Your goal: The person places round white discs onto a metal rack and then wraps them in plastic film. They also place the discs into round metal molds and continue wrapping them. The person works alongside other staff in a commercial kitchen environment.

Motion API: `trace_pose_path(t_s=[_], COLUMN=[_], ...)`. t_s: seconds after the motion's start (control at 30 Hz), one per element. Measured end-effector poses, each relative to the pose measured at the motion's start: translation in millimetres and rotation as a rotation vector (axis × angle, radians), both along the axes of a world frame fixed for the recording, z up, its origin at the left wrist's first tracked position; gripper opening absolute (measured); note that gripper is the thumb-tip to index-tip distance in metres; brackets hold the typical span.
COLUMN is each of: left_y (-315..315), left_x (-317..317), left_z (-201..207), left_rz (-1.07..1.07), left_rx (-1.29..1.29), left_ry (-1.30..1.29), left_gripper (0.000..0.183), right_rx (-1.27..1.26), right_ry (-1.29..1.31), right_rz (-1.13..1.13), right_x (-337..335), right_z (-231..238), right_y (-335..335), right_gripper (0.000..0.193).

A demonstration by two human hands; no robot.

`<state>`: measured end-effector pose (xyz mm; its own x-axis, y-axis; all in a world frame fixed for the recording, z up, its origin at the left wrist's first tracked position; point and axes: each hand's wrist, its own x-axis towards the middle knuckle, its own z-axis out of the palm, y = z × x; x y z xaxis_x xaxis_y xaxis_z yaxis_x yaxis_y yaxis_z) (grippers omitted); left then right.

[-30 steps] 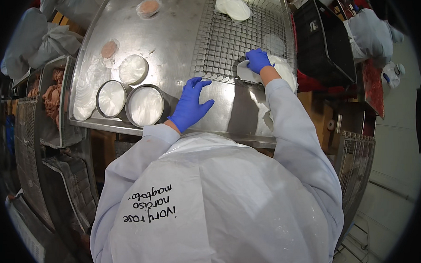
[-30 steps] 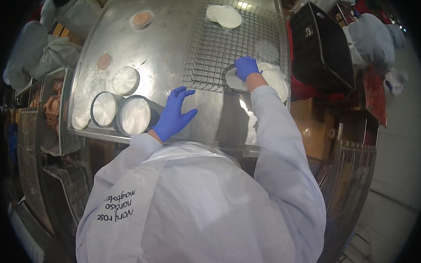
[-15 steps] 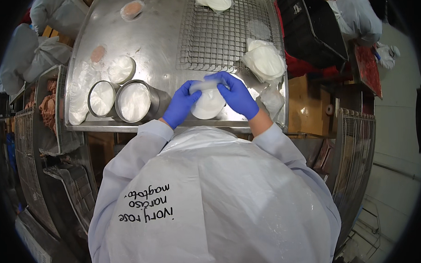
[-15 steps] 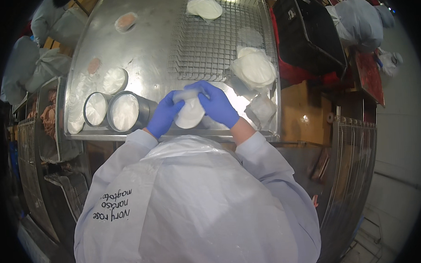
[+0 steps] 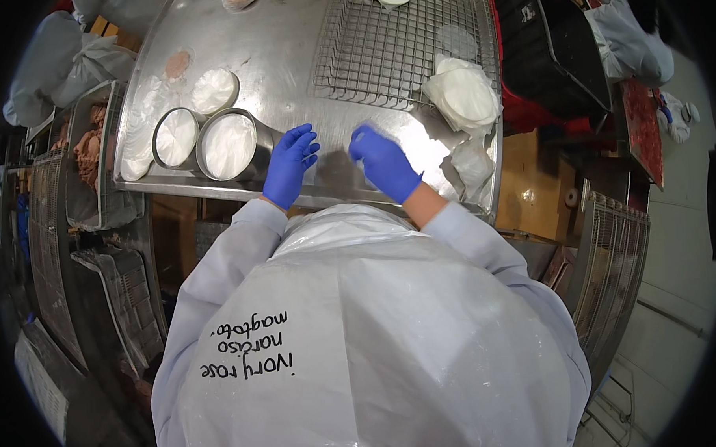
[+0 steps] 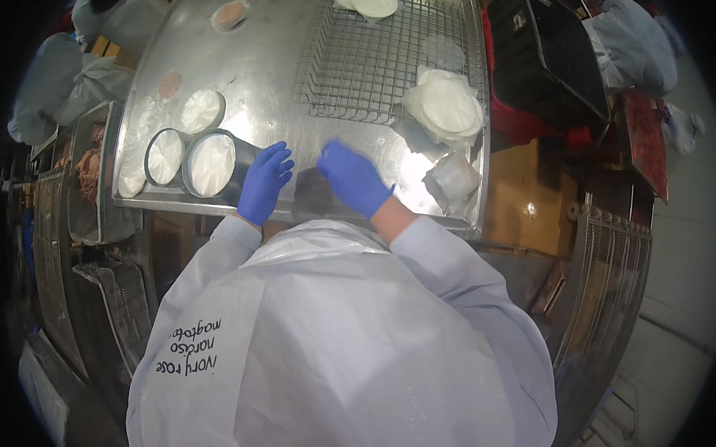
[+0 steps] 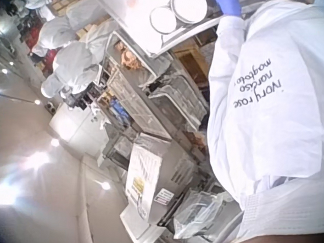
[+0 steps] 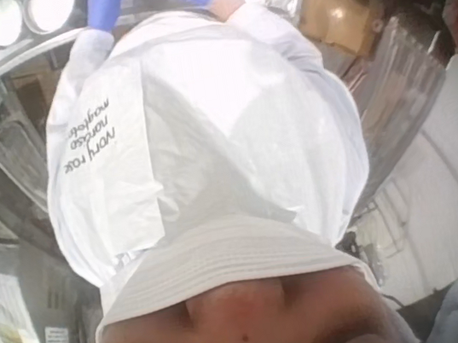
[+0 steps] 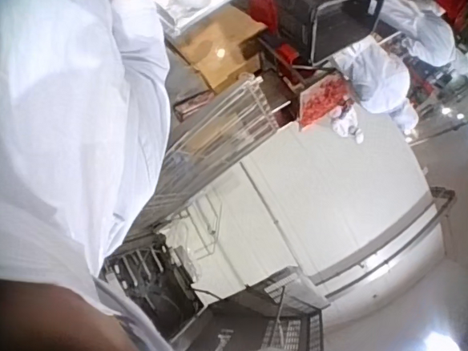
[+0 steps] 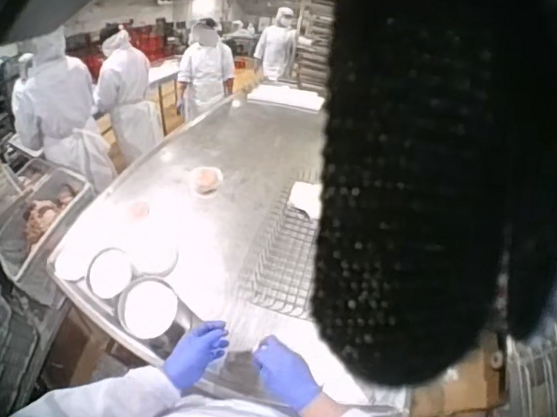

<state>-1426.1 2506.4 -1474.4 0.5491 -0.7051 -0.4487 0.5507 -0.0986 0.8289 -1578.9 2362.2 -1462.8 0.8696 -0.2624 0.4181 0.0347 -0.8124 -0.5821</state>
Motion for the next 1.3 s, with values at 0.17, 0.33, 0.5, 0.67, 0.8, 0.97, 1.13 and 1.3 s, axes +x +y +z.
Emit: trace_pose_path(t_s=[0.17,0.33,0.5,0.67,0.8,0.97,1.13,1.3], left_y=[7,20,11,4,0,-2,6,21], left_x=[1,-3,-12,-14,-9,-23,-29,-18], left_z=[-6,-21,-41,-11,25,50,47,13], left_rz=[0.003,0.124,0.191,0.054,0.080,0.009,-0.040,0.178], left_rx=[-0.024,-0.020,0.055,-0.251,-0.316,-0.290,-0.181,-0.060], left_ry=[-0.012,0.066,0.253,0.461,0.512,-0.018,-0.004,0.074], left_gripper=[0.044,0.040,0.042,0.064,0.058,0.053,0.049,0.037], right_rx=[0.688,0.169,0.834,0.636,0.878,0.469,0.719,0.168], right_ry=[0.481,0.395,0.184,0.157,0.295,0.157,-0.025,0.116], right_rz=[-0.038,0.181,0.126,0.008,-0.181,-0.077,0.367,0.203], right_x=[16,-5,32,30,34,17,11,8], right_z=[-2,-69,-27,-3,-1,57,93,-5], right_y=[4,3,-20,-1,-31,-10,-18,-12], right_gripper=[0.011,0.009,0.032,0.061,0.053,0.047,0.038,0.013])
